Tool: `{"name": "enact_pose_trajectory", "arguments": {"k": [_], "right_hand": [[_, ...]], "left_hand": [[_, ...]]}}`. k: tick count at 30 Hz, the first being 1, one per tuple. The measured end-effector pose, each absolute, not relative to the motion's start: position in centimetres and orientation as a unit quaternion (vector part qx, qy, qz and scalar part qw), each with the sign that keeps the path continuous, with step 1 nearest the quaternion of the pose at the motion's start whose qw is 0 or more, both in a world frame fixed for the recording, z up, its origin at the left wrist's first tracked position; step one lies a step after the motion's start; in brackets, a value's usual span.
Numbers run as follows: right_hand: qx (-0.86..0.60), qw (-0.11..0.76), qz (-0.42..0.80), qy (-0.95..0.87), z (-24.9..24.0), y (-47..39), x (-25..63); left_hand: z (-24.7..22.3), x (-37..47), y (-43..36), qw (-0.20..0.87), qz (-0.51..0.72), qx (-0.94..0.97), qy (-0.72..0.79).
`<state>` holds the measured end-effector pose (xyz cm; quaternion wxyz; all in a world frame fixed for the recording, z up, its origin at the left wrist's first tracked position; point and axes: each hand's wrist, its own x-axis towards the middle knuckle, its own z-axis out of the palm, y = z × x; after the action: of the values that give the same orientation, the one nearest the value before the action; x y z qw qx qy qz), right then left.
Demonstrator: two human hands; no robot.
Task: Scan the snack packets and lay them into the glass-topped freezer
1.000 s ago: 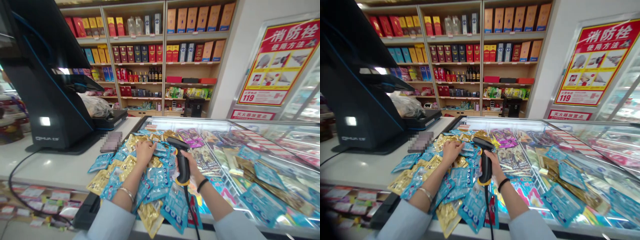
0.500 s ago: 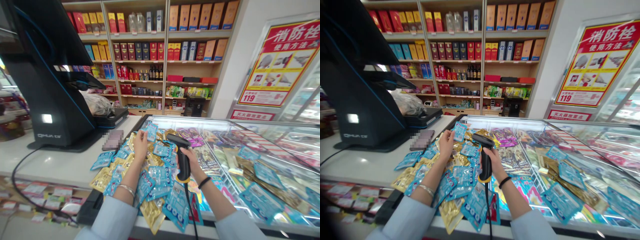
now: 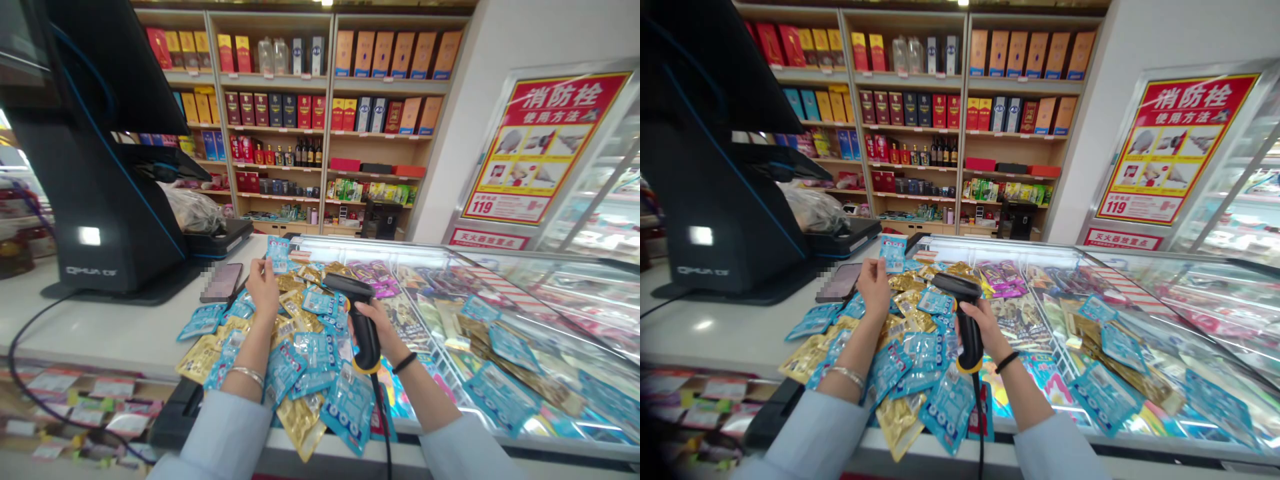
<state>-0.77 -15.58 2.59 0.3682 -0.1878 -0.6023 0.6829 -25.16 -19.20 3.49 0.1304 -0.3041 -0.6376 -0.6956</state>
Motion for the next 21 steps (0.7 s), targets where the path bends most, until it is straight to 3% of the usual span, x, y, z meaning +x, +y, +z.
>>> {"name": "enact_pose_trajectory", "arguments": {"k": [21], "right_hand": [[-0.176,0.366,0.701,-0.586,2.17,-15.26,-1.0]], "left_hand": [[3.5,-25.62,-18.95,0.097,-0.683,-0.298,-0.66]]}}
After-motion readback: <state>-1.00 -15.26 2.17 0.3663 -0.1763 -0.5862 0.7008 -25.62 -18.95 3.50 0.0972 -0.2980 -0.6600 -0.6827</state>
